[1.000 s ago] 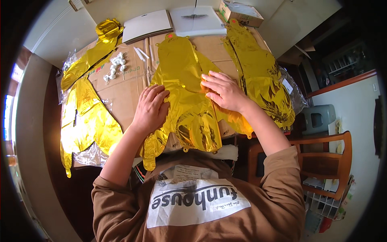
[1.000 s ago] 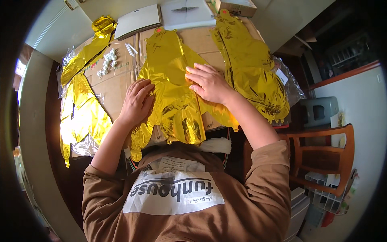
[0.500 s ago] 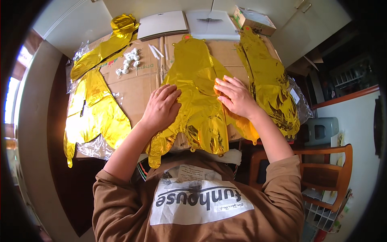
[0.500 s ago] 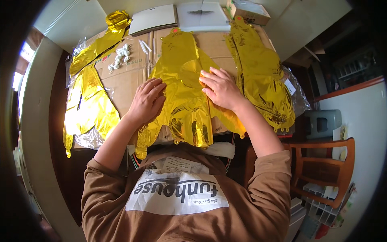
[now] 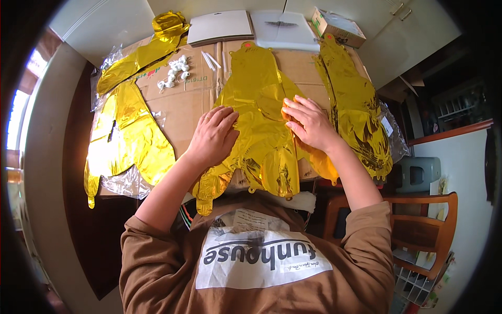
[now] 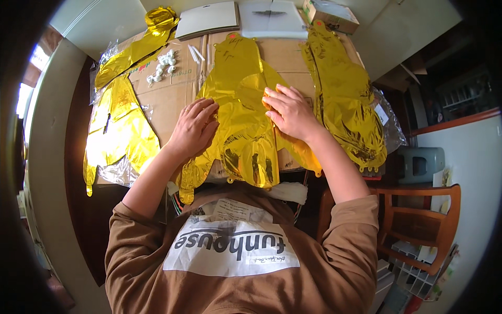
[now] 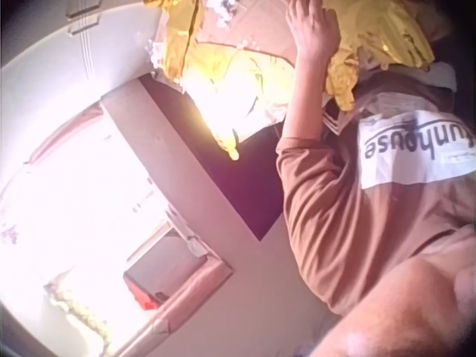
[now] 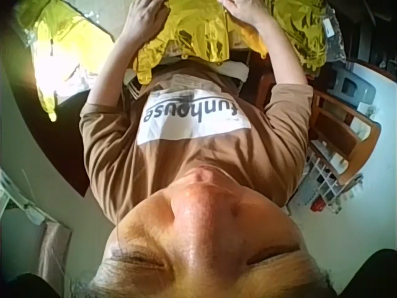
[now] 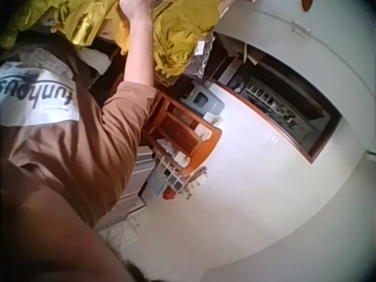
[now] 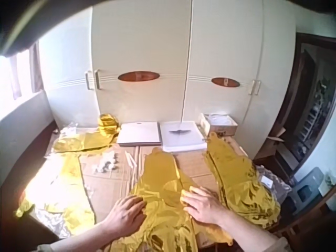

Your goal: Folding gold foil balloons and placing them onto cardboard inserts for packaging.

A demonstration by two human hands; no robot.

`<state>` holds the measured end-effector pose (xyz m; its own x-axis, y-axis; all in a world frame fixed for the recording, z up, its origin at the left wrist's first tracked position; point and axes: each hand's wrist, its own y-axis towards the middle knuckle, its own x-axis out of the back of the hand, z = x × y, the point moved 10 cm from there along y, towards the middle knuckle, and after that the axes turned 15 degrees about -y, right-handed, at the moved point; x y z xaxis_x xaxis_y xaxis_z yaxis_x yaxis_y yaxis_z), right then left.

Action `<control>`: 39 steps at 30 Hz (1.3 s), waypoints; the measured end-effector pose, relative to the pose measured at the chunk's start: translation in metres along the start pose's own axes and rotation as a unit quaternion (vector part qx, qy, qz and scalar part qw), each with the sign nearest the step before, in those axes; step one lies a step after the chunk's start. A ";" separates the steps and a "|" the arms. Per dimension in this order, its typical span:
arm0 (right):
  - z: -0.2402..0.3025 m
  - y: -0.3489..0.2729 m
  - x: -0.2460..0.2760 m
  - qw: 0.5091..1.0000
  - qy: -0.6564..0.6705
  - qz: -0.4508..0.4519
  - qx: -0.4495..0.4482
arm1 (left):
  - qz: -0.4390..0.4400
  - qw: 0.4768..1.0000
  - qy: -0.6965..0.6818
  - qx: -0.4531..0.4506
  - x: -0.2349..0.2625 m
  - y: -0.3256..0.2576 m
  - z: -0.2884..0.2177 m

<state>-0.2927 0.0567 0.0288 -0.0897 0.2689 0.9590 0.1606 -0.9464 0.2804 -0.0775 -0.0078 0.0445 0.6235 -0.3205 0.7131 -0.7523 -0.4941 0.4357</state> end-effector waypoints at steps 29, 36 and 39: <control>0.002 0.000 0.002 0.999 -0.012 -0.020 0.023 | 0.081 0.993 0.000 -0.080 -0.041 0.051 -0.032; 0.001 0.000 0.002 0.999 0.002 -0.032 0.021 | 0.137 0.987 0.010 -0.079 -0.071 0.042 -0.026; -0.004 -0.007 0.017 0.996 0.006 -0.089 0.002 | 0.142 0.987 -0.003 -0.075 -0.074 0.043 -0.023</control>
<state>-0.2996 0.0669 0.0434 -0.1296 0.4291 0.8939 0.1444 -0.8837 0.4452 -0.1605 0.0137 0.0233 0.3842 -0.4340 0.8149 -0.9195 -0.2594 0.2953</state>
